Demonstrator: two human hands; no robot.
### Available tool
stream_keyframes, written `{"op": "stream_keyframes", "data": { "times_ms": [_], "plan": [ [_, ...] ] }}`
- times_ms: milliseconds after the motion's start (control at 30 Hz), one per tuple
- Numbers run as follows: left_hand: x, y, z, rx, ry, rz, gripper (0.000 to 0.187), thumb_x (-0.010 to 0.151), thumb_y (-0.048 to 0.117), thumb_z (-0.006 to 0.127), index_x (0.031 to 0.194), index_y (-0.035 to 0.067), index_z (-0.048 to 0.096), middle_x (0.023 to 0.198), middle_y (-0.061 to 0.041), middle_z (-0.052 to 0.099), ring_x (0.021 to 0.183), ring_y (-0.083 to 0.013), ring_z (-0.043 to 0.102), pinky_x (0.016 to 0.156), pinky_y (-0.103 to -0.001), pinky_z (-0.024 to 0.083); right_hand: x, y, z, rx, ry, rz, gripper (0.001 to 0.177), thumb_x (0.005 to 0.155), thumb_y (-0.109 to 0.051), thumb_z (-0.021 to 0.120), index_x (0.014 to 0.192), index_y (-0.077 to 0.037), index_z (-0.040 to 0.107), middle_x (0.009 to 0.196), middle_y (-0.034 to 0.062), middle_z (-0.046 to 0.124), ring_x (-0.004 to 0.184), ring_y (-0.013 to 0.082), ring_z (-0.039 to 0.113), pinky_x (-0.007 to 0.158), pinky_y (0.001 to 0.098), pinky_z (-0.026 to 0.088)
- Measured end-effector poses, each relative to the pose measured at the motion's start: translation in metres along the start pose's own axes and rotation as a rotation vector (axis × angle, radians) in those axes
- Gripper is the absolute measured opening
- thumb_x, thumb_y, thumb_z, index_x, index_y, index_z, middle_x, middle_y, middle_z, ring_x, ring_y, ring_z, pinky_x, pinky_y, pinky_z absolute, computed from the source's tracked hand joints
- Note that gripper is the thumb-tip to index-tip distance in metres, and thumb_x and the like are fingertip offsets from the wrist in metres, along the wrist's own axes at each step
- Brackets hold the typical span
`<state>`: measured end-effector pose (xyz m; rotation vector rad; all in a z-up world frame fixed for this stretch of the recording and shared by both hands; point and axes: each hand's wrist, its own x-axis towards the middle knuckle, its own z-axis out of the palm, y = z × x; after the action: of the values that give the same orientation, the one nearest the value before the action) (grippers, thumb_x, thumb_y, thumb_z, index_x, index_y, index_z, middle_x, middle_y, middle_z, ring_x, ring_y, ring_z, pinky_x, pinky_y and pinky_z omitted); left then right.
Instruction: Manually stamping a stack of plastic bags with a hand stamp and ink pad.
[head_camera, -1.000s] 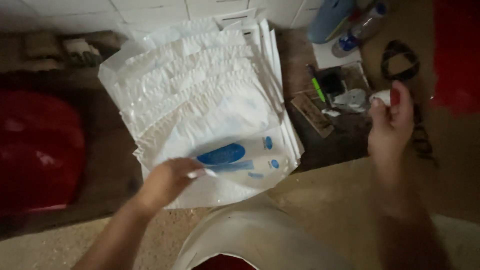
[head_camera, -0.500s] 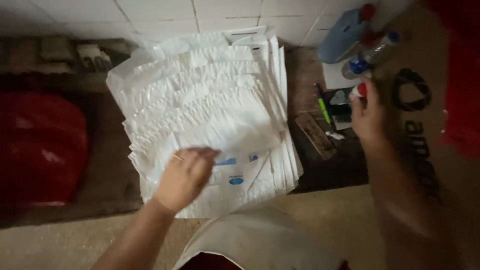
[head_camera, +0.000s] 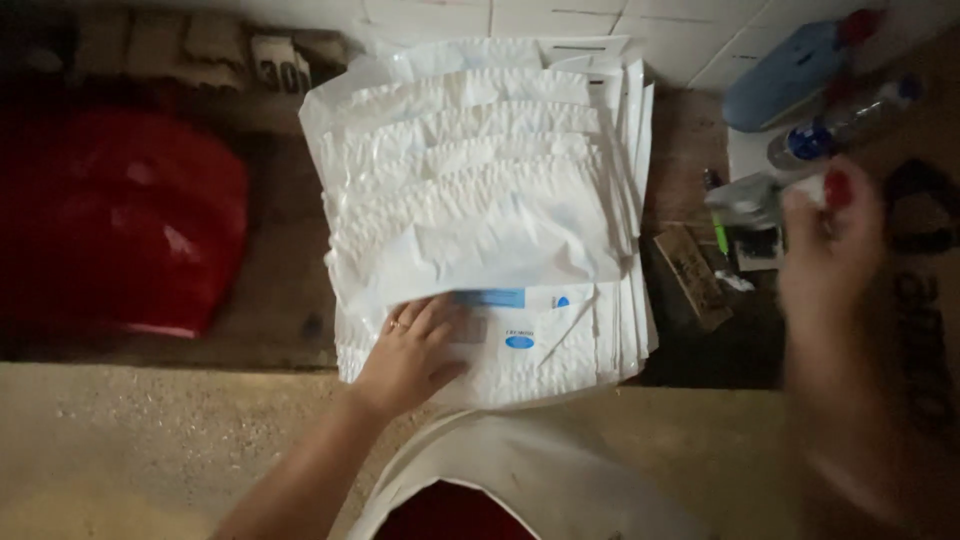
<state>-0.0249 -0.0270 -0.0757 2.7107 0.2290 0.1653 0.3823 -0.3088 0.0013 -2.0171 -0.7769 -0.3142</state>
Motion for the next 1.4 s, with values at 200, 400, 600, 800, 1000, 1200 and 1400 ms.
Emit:
{"op": "stream_keyframes", "data": {
  "times_ms": [200, 400, 600, 800, 1000, 1200, 1400],
  "plan": [
    [0.015, -0.011, 0.0, 0.148, 0.114, 0.037, 0.067, 0.08, 0.04, 0.081, 0.139, 0.021, 0.057, 0.155, -0.011, 0.047, 0.147, -0.0308, 0.042, 0.113, -0.05, 0.04, -0.119, -0.12, 0.083, 0.303, -0.282, -0.014, 0.051, 0.072, -0.008, 0.094, 0.118, -0.001, 0.075, 0.104, 0.0152, 0.075, 0.087, 0.0268, 0.074, 0.075, 0.0336, 0.064],
    [0.014, -0.054, 0.008, 0.106, -0.017, 0.179, 0.06, 0.07, 0.046, 0.083, 0.124, 0.026, 0.068, 0.151, -0.007, 0.049, 0.149, -0.0332, 0.04, 0.113, -0.053, 0.041, -0.14, -0.162, 0.121, -0.005, -0.254, -0.339, 0.053, 0.081, -0.031, 0.088, 0.13, -0.017, 0.073, 0.093, 0.0021, 0.07, 0.085, 0.0181, 0.07, 0.082, 0.0305, 0.059],
    [0.031, -0.054, -0.012, 0.1, -0.181, 0.213, 0.05, 0.068, 0.049, 0.086, 0.114, 0.036, 0.068, 0.139, 0.003, 0.055, 0.147, -0.0245, 0.04, 0.108, -0.051, 0.041, -0.158, -0.143, 0.146, -0.098, -0.336, -0.274, 0.054, 0.085, -0.03, 0.085, 0.134, -0.018, 0.068, 0.1, 0.0055, 0.072, 0.095, 0.0238, 0.07, 0.088, 0.0371, 0.056],
    [0.043, -0.053, 0.007, 0.115, -0.099, 0.211, 0.015, 0.083, 0.048, 0.074, 0.096, 0.043, 0.07, 0.116, 0.008, 0.06, 0.125, -0.0214, 0.056, 0.095, -0.047, 0.048, -0.123, -0.151, 0.082, 0.364, -0.128, 0.172, 0.055, 0.087, 0.0, 0.082, 0.139, -0.003, 0.063, 0.119, 0.0174, 0.069, 0.107, 0.0252, 0.068, 0.086, 0.0385, 0.061],
    [0.047, -0.062, 0.006, -0.145, 0.016, 0.245, 0.009, 0.091, 0.034, 0.072, 0.097, 0.029, 0.078, 0.108, 0.001, 0.074, 0.114, -0.0287, 0.068, 0.086, -0.046, 0.054, -0.137, -0.182, -0.001, 0.307, -0.183, 0.263, 0.054, 0.098, -0.001, 0.066, 0.146, 0.012, 0.046, 0.122, 0.0284, 0.065, 0.111, 0.0308, 0.066, 0.085, 0.0394, 0.059],
    [0.047, -0.054, -0.018, -0.273, -0.035, 0.298, 0.011, 0.098, 0.02, 0.065, 0.092, 0.011, 0.069, 0.095, -0.005, 0.068, 0.089, -0.0318, 0.065, 0.077, -0.045, 0.047, -0.152, -0.19, -0.004, 0.294, 0.017, 0.392, 0.047, 0.099, -0.011, 0.064, 0.145, -0.003, 0.056, 0.116, 0.0095, 0.067, 0.101, 0.0137, 0.062, 0.092, 0.0236, 0.05],
    [0.046, -0.045, -0.031, -0.413, 0.079, 0.122, 0.012, 0.102, 0.014, 0.057, 0.101, 0.004, 0.065, 0.097, -0.015, 0.067, 0.084, -0.0367, 0.065, 0.073, -0.049, 0.049, -0.152, -0.177, 0.007, 0.369, 0.09, 0.575, 0.044, 0.099, -0.018, 0.062, 0.142, -0.013, 0.058, 0.117, 0.0042, 0.061, 0.095, 0.0102, 0.06, 0.08, 0.024, 0.059]
  ]
}}
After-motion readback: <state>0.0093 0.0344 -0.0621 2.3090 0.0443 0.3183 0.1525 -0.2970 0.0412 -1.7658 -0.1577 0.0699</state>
